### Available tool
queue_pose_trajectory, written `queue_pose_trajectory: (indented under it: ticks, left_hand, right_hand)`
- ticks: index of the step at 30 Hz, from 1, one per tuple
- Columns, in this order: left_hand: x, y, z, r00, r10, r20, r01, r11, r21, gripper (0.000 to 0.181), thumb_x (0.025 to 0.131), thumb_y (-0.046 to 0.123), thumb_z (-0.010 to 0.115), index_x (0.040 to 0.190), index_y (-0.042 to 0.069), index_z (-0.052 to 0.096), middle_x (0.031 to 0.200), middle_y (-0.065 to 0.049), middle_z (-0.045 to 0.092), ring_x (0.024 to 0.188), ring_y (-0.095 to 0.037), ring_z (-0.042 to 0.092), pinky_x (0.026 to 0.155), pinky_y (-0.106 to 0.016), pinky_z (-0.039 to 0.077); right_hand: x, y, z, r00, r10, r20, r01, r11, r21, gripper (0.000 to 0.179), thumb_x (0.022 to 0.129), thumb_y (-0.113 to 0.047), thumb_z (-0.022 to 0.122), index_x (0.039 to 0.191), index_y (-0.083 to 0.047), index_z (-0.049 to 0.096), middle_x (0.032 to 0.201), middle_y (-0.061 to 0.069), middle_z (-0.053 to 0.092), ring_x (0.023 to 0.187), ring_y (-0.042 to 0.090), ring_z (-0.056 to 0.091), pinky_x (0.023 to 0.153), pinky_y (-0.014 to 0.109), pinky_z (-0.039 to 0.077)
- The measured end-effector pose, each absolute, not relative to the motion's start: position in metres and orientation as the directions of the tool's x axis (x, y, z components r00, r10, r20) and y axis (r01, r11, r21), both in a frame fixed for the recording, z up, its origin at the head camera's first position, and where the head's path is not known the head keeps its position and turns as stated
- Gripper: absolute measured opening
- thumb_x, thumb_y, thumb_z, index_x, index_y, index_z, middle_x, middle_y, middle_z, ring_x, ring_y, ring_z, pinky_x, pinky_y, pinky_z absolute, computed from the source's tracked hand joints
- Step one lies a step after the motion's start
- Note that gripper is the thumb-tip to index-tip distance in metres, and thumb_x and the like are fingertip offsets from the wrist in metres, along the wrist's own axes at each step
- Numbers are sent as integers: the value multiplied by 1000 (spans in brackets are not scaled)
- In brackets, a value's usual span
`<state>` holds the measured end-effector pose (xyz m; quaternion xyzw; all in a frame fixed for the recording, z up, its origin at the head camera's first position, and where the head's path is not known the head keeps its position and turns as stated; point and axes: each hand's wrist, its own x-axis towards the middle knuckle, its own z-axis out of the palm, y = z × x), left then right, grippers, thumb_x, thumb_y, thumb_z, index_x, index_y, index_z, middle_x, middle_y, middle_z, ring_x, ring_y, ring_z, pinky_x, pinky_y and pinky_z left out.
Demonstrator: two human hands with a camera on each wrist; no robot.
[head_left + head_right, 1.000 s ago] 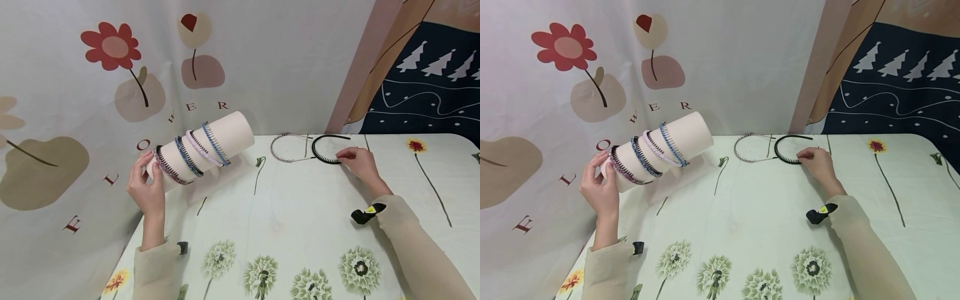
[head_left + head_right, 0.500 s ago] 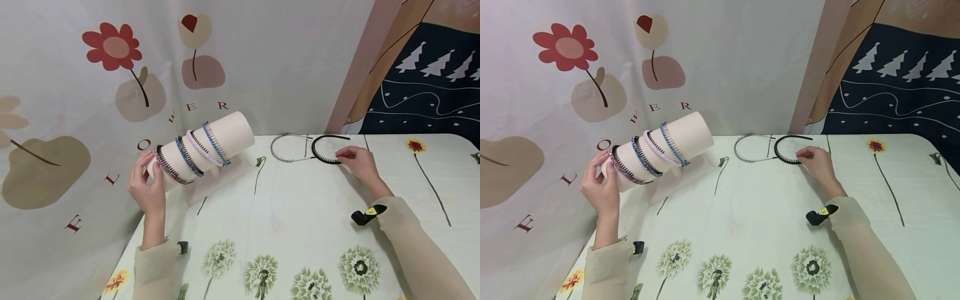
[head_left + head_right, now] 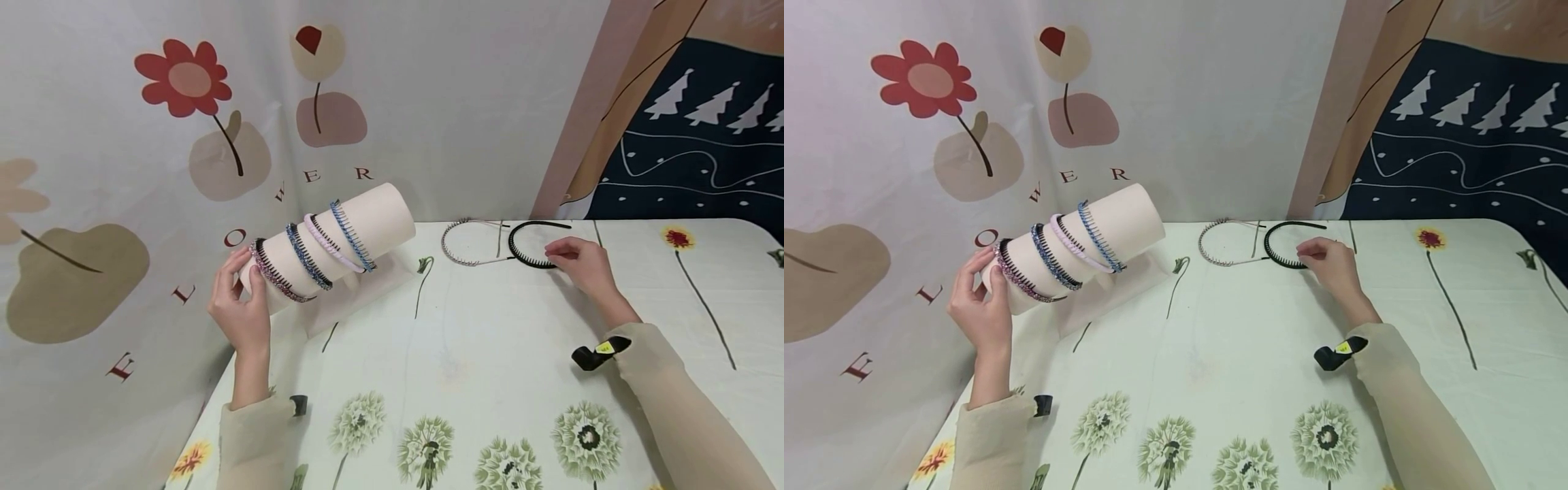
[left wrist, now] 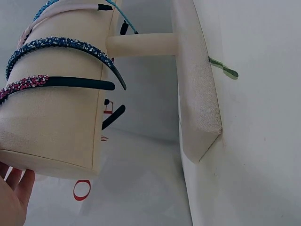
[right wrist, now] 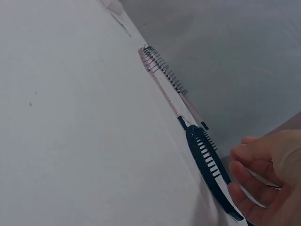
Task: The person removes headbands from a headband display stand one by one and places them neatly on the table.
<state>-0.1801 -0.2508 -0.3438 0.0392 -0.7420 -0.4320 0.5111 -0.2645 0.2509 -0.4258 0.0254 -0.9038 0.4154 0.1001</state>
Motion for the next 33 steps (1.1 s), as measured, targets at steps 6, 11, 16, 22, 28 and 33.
queue_pose_trajectory:
  ticks: [6, 11, 16, 22, 28, 33]
  left_hand:
    - [-180, -252, -345, -474, -500, 725, 379, 627, 680, 22, 90, -1, 62, 109, -6, 72, 120, -11, 73, 123, -23, 64, 90, -10, 52]
    - [-181, -253, -346, -475, -501, 723, 371, 631, 681, 22, 90, 0, 62, 109, -5, 72, 120, -10, 73, 123, -20, 64, 91, -10, 52]
    - [-182, -253, -346, -475, -501, 724, 370, 633, 680, 22, 90, 0, 62, 109, -4, 72, 120, -9, 73, 122, -16, 64, 91, -11, 52]
    - [-182, -253, -347, -470, -500, 727, 378, 630, 678, 22, 90, 0, 61, 109, -5, 72, 120, -10, 73, 121, -17, 64, 91, -11, 52]
    - [-181, -252, -346, -473, -498, 727, 377, 631, 678, 22, 90, 0, 61, 109, -6, 72, 120, -11, 73, 122, -18, 64, 91, -11, 52]
    - [-180, -251, -344, -471, -500, 727, 377, 630, 678, 22, 90, -1, 61, 109, -6, 71, 119, -12, 73, 122, -19, 64, 91, -10, 52]
  right_hand:
    - [-265, 247, -425, -972, 21, 235, -167, 639, -751, 22, 93, -9, 67, 112, 2, 70, 110, 26, 72, 71, -24, 48, 67, 1, 41]
    - [-264, 242, -424, -969, 17, 247, -181, 631, -755, 22, 92, -7, 68, 112, 2, 70, 109, 26, 72, 71, -24, 49, 67, 1, 41]
    - [-264, 237, -422, -967, 14, 255, -189, 628, -754, 22, 92, -6, 68, 112, 2, 70, 109, 25, 72, 72, -24, 50, 68, 1, 41]
    - [-264, 232, -422, -968, 5, 252, -193, 629, -753, 22, 92, -7, 67, 112, 0, 70, 110, 23, 73, 73, -24, 49, 72, 4, 42]
    - [-265, 228, -424, -968, 1, 252, -198, 617, -761, 22, 92, -8, 67, 113, 0, 70, 109, 23, 73, 74, -22, 50, 73, 4, 42]
    - [-265, 222, -423, -967, -4, 256, -205, 611, -765, 22, 92, -9, 68, 112, 0, 70, 109, 23, 73, 75, -21, 51, 72, 3, 42]
